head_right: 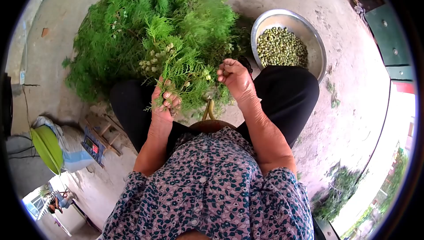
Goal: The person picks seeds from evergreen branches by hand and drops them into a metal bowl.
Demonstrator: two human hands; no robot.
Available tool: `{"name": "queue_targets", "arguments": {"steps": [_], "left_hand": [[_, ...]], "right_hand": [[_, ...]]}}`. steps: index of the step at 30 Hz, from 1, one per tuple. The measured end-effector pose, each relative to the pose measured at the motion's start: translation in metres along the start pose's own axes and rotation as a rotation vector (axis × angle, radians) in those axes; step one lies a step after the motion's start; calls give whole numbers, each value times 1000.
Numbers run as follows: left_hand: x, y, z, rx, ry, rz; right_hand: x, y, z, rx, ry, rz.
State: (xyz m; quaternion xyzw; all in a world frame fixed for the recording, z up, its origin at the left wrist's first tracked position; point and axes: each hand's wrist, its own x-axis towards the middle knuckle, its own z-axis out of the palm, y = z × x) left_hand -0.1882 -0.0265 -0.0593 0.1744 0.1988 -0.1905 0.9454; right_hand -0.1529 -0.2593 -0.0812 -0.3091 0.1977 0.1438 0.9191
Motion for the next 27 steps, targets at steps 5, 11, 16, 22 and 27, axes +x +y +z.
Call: {"name": "queue_targets", "arguments": {"steps": [5,11,16,22,27], "left_hand": [[0,-1,3,20,70,6],[-1,-1,8,15,80,13],[-3,0,9,36,48,19],[-9,0,14,94,103,87],[-4,0,13,57,85,54]], "right_hand": [[-15,18,9,-72,-19,141],[-23,31,28,9,43,180],[-18,28,21,-244,50,27],[-10,-52,-1,-629,371,-571],[0,-135,-35,-1585,1039,-1055]]}}
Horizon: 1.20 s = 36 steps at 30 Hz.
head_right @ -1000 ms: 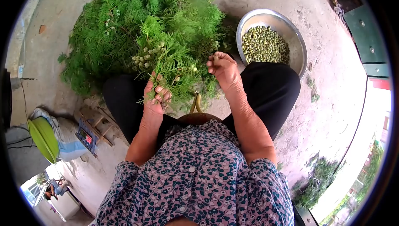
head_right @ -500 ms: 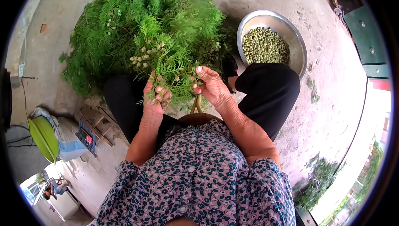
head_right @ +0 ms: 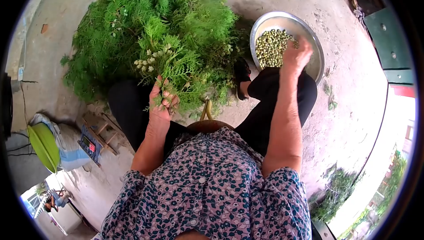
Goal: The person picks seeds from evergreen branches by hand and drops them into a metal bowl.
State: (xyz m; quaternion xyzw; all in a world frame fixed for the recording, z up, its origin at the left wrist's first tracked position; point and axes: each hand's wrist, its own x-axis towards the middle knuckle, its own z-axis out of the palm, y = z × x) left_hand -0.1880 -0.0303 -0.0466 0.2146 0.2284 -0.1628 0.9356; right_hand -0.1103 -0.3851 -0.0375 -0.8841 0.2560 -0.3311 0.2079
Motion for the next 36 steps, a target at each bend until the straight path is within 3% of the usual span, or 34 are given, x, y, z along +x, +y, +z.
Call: {"name": "queue_targets", "arguments": {"steps": [1,2,4,7,8,10,12,14,16,18,20,21,22,24,25,30,32,33,34,36], "left_hand": [[0,0,1,-9,3,4],[0,0,3,-9,8,6],[-2,1,7,-26,-22,-28],[-2,0,9,-26,30,-16],[-2,0,10,-20,34,-12],[-1,0,7,-27,20,-22],[-1,0,9,-6,38,-6],[1,-1,5,-20,22,-2],[1,0,2,-40,9,10],[1,0,2,-68,-14,23],[2,0,2,-67,-5,16],[1,0,3,-64,5,10],[1,-1,5,-65,5,10],[-3,-2,12,8,138,13],[-2,-2,7,-19,31,-46],[-2,-4,10,-26,118,-50],[1,-3,5,4,57,-39],[2,-7,12,55,220,-22],[4,-7,10,55,217,-23],[8,-9,4,1,165,-106]], "right_hand": [[7,21,12,-193,148,-76],[14,22,7,-254,143,-18],[9,20,4,-212,243,-84],[-23,-26,-7,569,-110,12],[-42,-50,-16,896,-382,196],[-76,-84,-26,987,-758,188],[-105,-103,-23,1057,-914,-61],[-122,-108,-20,1044,-1099,75],[-143,-116,-25,1002,-694,319],[-155,-99,-13,1052,-644,370],[-158,-94,-11,892,-1188,569],[-158,-96,-11,1011,-1330,714],[-159,-101,-12,1010,-1330,714],[-162,-115,-13,1144,-1295,507],[-165,-113,-6,1110,-1342,496],[-172,-105,0,1261,-1365,680],[-181,-93,8,977,-1115,143],[-190,-93,8,1026,-1019,205],[-193,-91,8,1025,-1016,203],[-183,-103,-5,755,-756,-224]]}}
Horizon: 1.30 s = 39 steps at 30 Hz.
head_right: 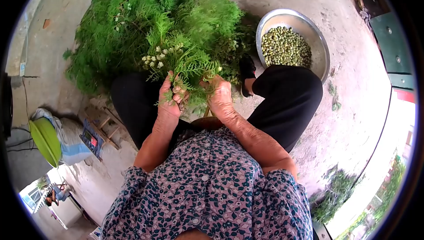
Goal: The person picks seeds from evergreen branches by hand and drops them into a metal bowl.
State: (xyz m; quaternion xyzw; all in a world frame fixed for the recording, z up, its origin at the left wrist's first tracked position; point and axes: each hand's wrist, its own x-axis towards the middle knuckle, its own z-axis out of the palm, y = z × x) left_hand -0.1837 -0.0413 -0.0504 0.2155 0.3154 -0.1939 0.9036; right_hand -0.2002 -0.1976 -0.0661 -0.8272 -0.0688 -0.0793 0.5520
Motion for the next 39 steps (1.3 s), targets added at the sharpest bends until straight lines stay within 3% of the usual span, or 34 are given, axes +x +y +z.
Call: {"name": "queue_targets", "arguments": {"steps": [2,4,5,6,10,14,16,19,23,26,32,34,35,37,38,39], "left_hand": [[0,-3,-1,24,-18,38],[-6,-3,-2,64,-76,122],[-7,2,-6,25,-170,113],[-10,6,-5,40,-91,98],[-3,5,-14,-21,-158,94],[-6,6,-9,14,-159,130],[-2,5,-17,24,-260,91],[-5,2,-10,14,-142,115],[-6,2,-9,3,-119,112],[-5,2,-9,-4,-78,106],[-11,2,-2,15,-44,82],[-12,2,-1,17,-57,78],[-12,2,-2,17,-57,78],[-9,2,-6,-12,-130,70],[-5,2,-10,-11,-128,69],[1,2,-16,-104,-300,5]], "right_hand": [[-1,26,9,222,104,100],[1,30,-14,-132,67,315],[12,47,-22,65,152,469],[16,55,-32,337,227,676],[12,45,-27,1107,125,751],[13,49,-14,1340,16,829],[14,43,-10,1314,39,893],[15,35,-4,1360,-31,847],[17,38,-5,1342,-77,740],[20,28,-7,1314,63,711],[24,36,-9,1075,29,582],[25,36,-11,603,-30,494],[25,38,-10,604,-29,494],[26,45,-7,56,185,-7],[28,41,-8,57,185,-5],[30,35,-11,26,196,20]]}}
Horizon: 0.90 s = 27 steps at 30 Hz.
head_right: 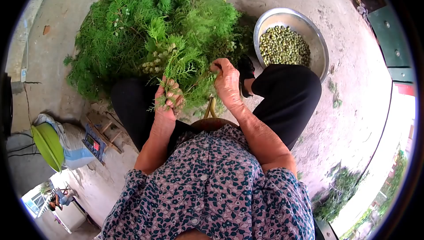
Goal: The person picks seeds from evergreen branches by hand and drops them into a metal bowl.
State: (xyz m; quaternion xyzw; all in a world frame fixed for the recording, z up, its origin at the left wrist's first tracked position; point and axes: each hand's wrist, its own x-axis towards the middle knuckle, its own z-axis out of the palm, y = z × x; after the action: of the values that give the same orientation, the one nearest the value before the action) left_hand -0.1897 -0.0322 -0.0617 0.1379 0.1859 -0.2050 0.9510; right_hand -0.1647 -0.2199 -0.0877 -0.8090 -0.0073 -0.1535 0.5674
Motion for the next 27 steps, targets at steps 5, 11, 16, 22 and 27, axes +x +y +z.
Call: {"name": "queue_targets", "arguments": {"steps": [5,11,16,22,27], "left_hand": [[1,-1,-10,-273,-274,-99],[-6,6,-17,-187,-190,-37],[-10,3,5,-41,-49,-88],[-10,1,8,68,88,-104],[-11,0,17,355,221,47]], "right_hand": [[12,9,-8,312,139,635],[41,-1,-48,362,119,491],[77,58,-125,-527,395,-1],[79,27,-147,-794,626,12],[58,-37,-84,-29,283,85]]}}
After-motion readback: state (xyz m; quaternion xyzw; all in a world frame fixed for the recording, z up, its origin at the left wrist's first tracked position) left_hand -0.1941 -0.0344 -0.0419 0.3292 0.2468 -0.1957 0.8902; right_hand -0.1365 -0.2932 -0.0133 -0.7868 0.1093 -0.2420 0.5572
